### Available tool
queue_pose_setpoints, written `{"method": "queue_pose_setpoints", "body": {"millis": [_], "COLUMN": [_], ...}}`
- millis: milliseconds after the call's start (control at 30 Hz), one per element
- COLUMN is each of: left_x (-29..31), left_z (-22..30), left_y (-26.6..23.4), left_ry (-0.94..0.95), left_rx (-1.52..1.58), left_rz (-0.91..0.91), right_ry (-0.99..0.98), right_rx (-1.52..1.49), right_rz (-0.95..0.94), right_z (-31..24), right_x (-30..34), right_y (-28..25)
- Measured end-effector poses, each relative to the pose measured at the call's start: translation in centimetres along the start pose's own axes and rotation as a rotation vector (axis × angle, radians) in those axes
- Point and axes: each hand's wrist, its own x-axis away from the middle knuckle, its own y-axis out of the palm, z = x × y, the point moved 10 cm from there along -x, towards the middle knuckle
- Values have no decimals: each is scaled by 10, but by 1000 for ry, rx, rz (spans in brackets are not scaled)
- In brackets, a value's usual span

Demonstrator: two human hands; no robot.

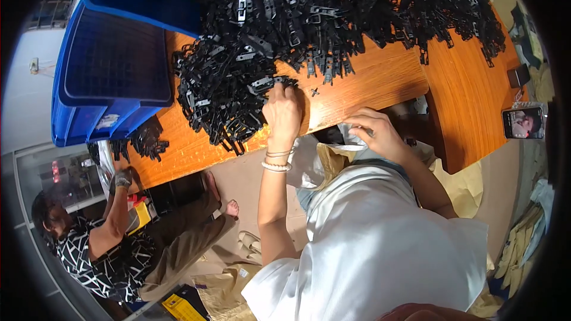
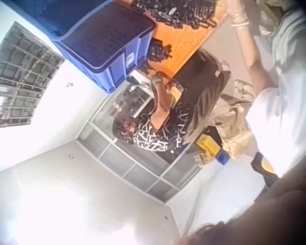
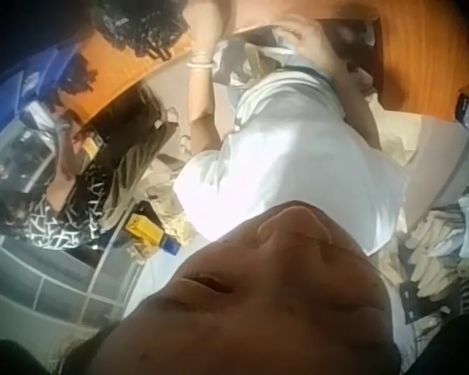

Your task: Assembling small black plastic components at a manufacturing workstation.

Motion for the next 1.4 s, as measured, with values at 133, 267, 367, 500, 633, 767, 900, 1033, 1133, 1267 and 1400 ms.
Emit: {"method": "queue_pose_setpoints", "body": {"millis": [133,267,367,500,633,767,900,1033,1133,1267,1400], "left_x": [1,7,9,-1,-4,-6,-2,4,10,11,9], "left_z": [1,0,-15,5,45,96,113,133,140,139,124], "left_y": [-24,-35,-7,-3,36,37,39,32,30,30,50], "left_ry": [-12,-30,-337,-361,-429,-384,-450,-423,-445,-441,-517], "left_rx": [124,226,615,1008,1633,2179,2327,2379,2350,2335,2320], "left_rz": [173,317,144,165,-286,-521,-591,-783,-896,-880,-686], "right_ry": [-7,56,147,144,125,-34,-262,-337,-356,-413,-304], "right_rx": [130,466,749,1032,903,218,137,166,186,262,312], "right_rz": [268,761,866,831,723,591,385,284,212,135,89], "right_z": [8,25,33,35,16,-15,-51,-66,-70,-71,-78], "right_x": [-1,9,6,13,21,15,4,-5,-11,-14,-11], "right_y": [-48,-139,-173,-181,-170,-139,-115,-100,-90,-82,-73]}}
